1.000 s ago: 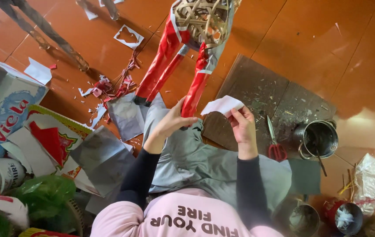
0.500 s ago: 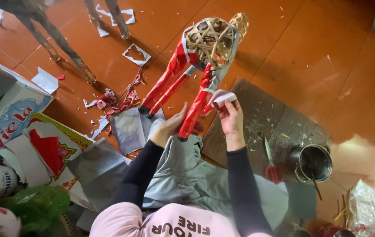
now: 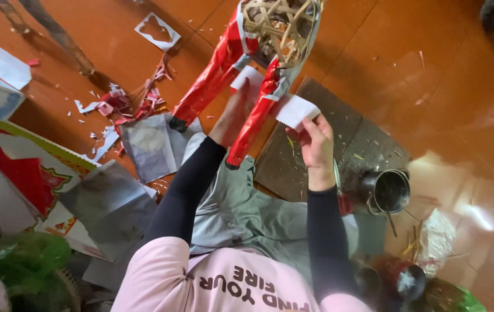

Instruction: Assembling and decorating a paper/cardboard giraffe model by applying glue and colored paper strips.

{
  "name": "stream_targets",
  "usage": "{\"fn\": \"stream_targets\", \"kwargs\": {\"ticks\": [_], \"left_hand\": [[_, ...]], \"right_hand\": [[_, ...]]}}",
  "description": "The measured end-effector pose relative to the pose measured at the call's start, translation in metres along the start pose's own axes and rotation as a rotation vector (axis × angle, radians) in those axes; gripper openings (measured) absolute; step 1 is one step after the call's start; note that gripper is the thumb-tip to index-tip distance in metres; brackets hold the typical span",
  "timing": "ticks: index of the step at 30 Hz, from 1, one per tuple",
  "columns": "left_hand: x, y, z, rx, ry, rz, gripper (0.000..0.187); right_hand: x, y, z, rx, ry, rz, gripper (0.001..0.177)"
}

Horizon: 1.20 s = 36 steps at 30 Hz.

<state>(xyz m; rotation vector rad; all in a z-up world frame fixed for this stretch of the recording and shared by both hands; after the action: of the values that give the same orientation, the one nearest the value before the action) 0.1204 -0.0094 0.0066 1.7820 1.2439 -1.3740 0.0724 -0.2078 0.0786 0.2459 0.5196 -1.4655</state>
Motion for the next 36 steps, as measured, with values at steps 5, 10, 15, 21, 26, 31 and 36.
{"fn": "stream_targets", "kwargs": {"ticks": [5, 10, 15, 21, 26, 31, 36], "left_hand": [[0.045, 0.028, -0.004, -0.053, -0.159, -0.205, 0.053], [0.005, 0.017, -0.006, -0.238, 0.247, -0.209, 0.045], [0.019, 0.027, 0.01, -0.412, 0.642, -0.221, 0.04], [0.058, 0.036, 0.02, -0.285, 0.668, -0.238, 0.039], [0.02, 0.018, 0.0, -0.19, 0.184, -0.235, 0.039], [0.012, 0.017, -0.003, -0.211, 0.155, -0.248, 0.048], [0.029, 0.022, -0.005, -0.32, 0.309, -0.228, 0.049]], "right_hand": [[-0.032, 0.015, 0.034, 0.096, -0.432, 0.117, 0.025], [-0.062, 0.044, 0.046, 0.183, -0.585, 0.162, 0.016], [-0.096, 0.065, 0.048, 0.207, -0.653, 0.181, 0.015], [-0.087, 0.07, 0.032, 0.227, -0.761, 0.172, 0.015], [-0.074, 0.059, 0.02, 0.886, -1.327, 0.499, 0.022], [-0.082, 0.07, 0.017, 1.472, -2.012, 0.518, 0.034], [-0.065, 0.098, -0.012, 1.413, -2.011, 0.622, 0.037]]}}
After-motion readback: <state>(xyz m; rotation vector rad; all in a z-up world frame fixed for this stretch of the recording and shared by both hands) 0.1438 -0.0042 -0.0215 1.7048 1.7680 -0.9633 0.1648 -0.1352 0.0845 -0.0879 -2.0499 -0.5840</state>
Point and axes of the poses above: each hand's wrist, its own y-axis towards the middle knuckle, its own x-axis out of the back of the hand, z = x × y, the point moved 3 cm from there along y, towards the middle knuckle, and after that the axes turned 2 degrees about x, right-handed, at the moved point
